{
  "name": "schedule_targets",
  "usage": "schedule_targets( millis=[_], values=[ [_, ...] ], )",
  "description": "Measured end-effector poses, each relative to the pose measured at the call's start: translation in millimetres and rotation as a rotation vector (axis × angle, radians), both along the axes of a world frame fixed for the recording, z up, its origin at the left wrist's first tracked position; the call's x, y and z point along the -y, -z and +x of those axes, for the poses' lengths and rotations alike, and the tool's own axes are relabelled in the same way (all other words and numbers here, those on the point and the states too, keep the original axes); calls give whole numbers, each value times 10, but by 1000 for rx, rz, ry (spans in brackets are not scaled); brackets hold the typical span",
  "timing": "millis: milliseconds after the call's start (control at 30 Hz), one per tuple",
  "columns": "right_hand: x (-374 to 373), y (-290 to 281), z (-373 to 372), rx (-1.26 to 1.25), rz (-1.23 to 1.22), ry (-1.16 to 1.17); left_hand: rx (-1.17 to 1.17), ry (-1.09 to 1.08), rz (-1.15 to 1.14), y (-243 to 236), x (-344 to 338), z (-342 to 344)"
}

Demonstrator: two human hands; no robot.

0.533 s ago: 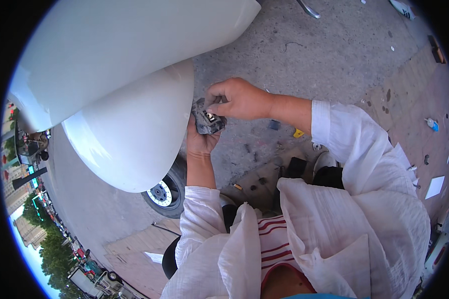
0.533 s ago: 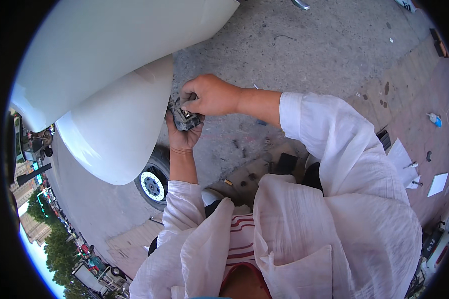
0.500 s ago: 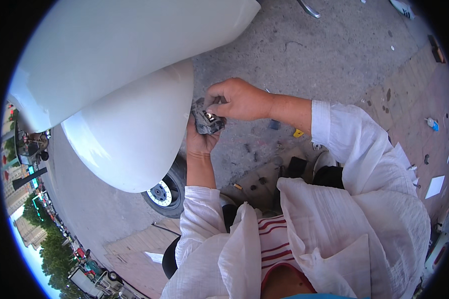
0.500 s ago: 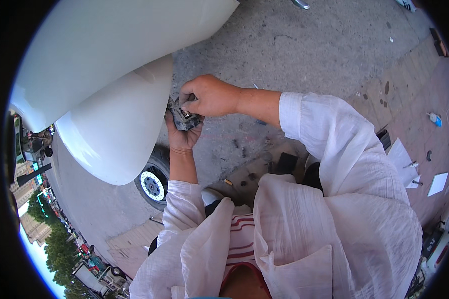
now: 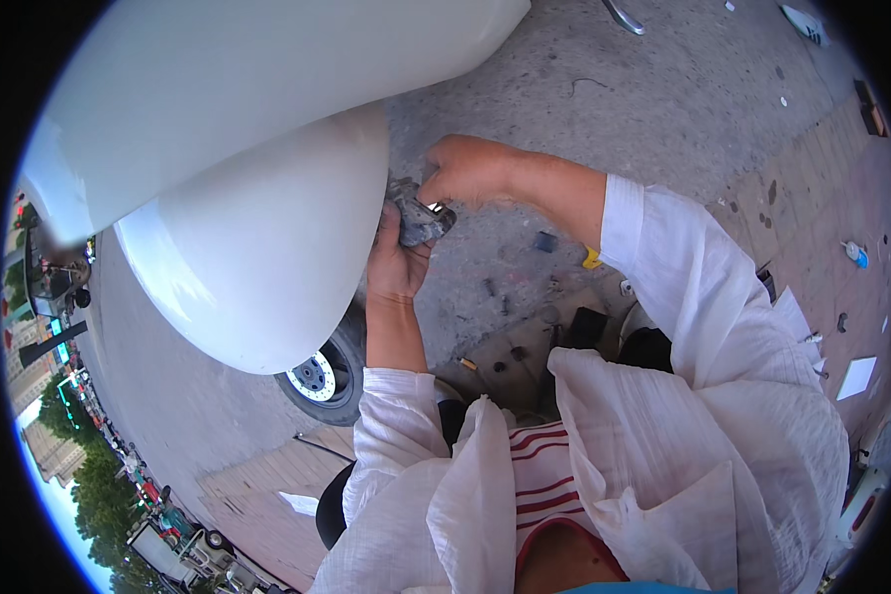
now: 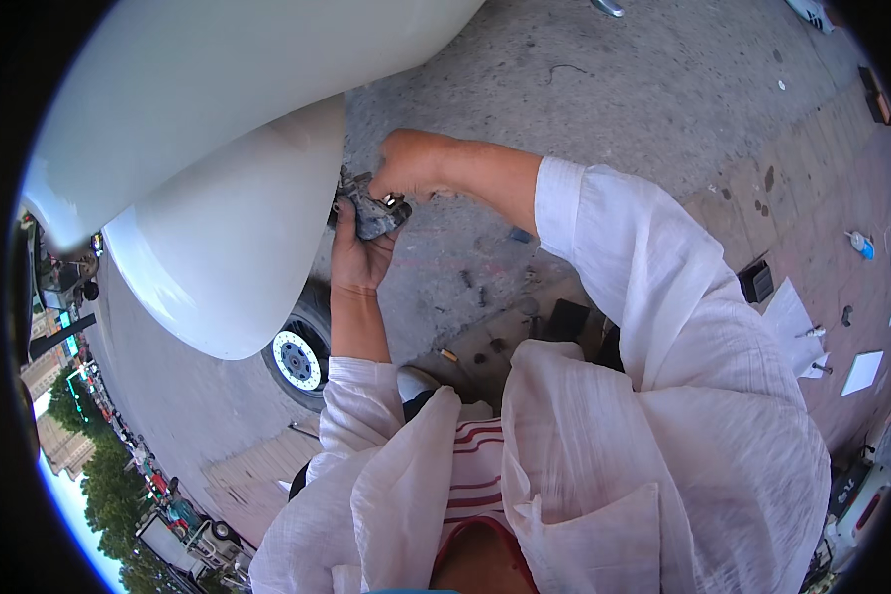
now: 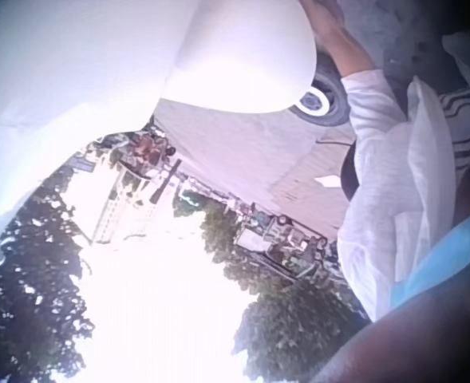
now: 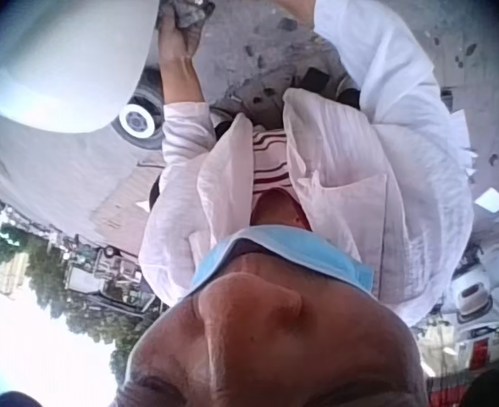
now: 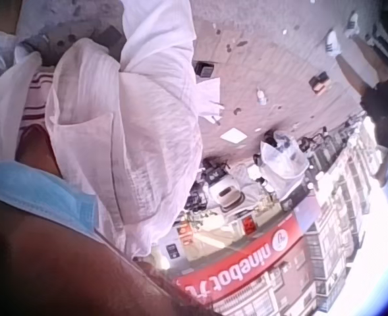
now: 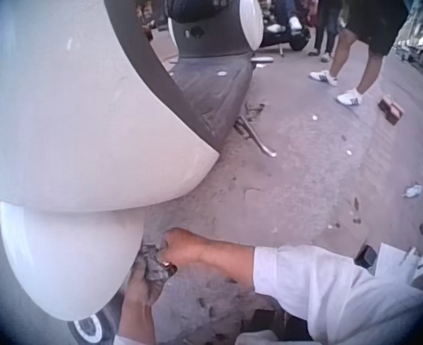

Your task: The person works on a small metal component near the front wheel of a white scooter, repeatedly inserting and removing a small pin or clip with their fingers. They rotate the part to access different sides and continue the same insertion/removal cycle throughout the clip.

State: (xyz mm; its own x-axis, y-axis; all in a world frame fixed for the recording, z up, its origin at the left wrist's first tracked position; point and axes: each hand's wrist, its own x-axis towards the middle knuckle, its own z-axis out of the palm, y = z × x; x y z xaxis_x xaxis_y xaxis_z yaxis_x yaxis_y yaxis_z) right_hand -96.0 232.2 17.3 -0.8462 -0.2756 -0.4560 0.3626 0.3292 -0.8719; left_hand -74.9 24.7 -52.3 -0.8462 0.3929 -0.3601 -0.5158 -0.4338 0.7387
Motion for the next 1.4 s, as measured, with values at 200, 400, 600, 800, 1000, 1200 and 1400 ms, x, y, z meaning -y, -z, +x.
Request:
schedule_targets(
  millis=[200,400,600,800,1000,1200,1400],
  values=[
    [45,50,-115,119,33,-82,29,-74,-54,-234,-114,37],
    [42,68,-7,94,-90,-22,33,-56,-68,-249,-50,40],
    [2,50,64,112,-26,-2,-10,-35,-108,-306,-89,92],
    [106,-118,18,187,-29,-21,-51,-49,-205,-424,-45,124],
    [159,65,132,119,-154,76,-47,19,-198,-440,63,87],
    [224,243,280,-293,39,119,45,-103,-63,-414,-67,181],
    [374,389,298,-519,145,287,-9,-121,-108,-462,-173,203]
  ],
)
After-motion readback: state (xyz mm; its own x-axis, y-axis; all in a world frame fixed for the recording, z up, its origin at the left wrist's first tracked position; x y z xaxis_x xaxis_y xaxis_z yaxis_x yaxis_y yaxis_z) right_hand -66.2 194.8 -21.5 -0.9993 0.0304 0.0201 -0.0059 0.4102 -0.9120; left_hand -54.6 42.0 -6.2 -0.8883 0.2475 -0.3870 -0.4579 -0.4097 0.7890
